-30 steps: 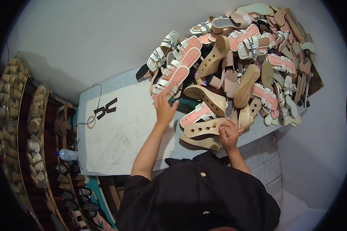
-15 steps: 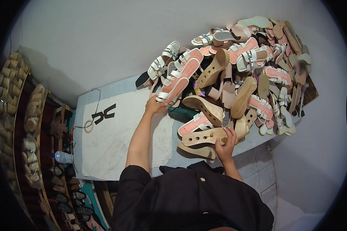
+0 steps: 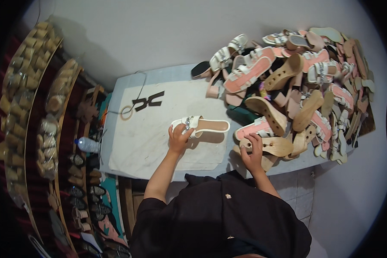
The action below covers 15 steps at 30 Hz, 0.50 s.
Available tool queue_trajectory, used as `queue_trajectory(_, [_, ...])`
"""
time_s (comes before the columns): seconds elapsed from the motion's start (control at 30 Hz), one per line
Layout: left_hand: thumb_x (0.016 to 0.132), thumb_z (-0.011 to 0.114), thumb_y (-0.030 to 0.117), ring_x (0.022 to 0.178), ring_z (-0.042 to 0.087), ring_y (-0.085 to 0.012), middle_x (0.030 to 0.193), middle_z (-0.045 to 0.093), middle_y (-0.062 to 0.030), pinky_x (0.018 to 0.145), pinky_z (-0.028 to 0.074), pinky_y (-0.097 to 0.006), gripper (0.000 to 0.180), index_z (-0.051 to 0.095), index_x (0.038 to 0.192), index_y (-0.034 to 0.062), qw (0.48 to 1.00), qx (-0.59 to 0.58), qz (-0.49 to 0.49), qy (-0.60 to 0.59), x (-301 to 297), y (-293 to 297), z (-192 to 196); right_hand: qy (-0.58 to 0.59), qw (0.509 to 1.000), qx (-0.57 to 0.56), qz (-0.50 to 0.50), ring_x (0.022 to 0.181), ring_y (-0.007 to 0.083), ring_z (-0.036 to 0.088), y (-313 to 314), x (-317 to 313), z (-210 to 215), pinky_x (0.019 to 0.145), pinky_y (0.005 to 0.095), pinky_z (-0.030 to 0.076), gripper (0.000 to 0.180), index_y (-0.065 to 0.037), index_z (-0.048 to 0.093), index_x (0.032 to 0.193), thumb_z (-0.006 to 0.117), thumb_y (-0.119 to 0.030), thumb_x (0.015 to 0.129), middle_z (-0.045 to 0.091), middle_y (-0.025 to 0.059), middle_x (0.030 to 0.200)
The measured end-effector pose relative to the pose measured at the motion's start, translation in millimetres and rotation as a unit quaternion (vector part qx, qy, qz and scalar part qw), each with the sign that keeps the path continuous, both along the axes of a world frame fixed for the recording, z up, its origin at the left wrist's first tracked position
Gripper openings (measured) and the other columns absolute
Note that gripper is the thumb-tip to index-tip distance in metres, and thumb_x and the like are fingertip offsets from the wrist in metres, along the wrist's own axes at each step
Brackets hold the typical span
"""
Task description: Pairing and stacking manufactured sandals on a workbench.
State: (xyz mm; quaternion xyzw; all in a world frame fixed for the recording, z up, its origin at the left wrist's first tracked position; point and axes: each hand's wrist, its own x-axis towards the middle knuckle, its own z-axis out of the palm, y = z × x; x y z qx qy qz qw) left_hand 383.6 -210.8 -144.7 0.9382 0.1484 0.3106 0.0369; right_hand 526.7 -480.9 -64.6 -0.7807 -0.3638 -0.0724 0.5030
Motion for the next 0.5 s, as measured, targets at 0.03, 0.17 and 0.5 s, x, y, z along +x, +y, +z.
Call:
queue_trajectory(0.03, [0.063, 0.062, 0.003, 0.108, 0.047, -0.0218, 0.109, 0.049, -0.005, 0.095, 0.026, -0.053, 0.045, 0.06, 0.104, 0.022, 1.0, 0.005, -0.005, 0.023, -16, -1, -6, -0.016, 0.999, -0.003, 0.03, 0.104, 0.0314, 0.046, 10, -4, 1, 0.089, 0.0385, 0.035, 0.035, -0.005, 0.056, 0.104, 0.06, -0.005, 0.069, 0.049, 0.0153, 0.11])
queue_trajectory(0.17, [0.066, 0.058, 0.001, 0.117, 0.039, -0.0243, 0.116, 0.046, -0.0085, 0.097, 0.022, -0.055, 0.048, 0.056, 0.11, 0.0196, 0.983, -0.132, 0.005, 0.129, -65, -3, -20, -0.049, 0.987, -0.107, 0.109, 0.107, 0.0315, 0.044, 53, -8, 11, 0.091, 0.0409, 0.032, 0.04, -0.009, 0.054, 0.107, 0.063, -0.012, 0.068, 0.046, 0.0153, 0.114])
queue_trajectory(0.5, [0.065, 0.067, 0.049, 0.131, 0.021, -0.031, 0.139, 0.027, -0.0165, 0.102, 0.013, -0.056, 0.084, 0.033, 0.136, 0.0191, 0.949, -0.262, 0.035, 0.173, -65, -4, 8, -0.216, 0.91, -0.348, -0.063, 0.112, 0.0311, 0.048, 168, 142, 13, 0.091, 0.0587, 0.03, 0.056, -0.019, 0.045, 0.123, 0.061, -0.015, 0.07, 0.042, 0.01, 0.129])
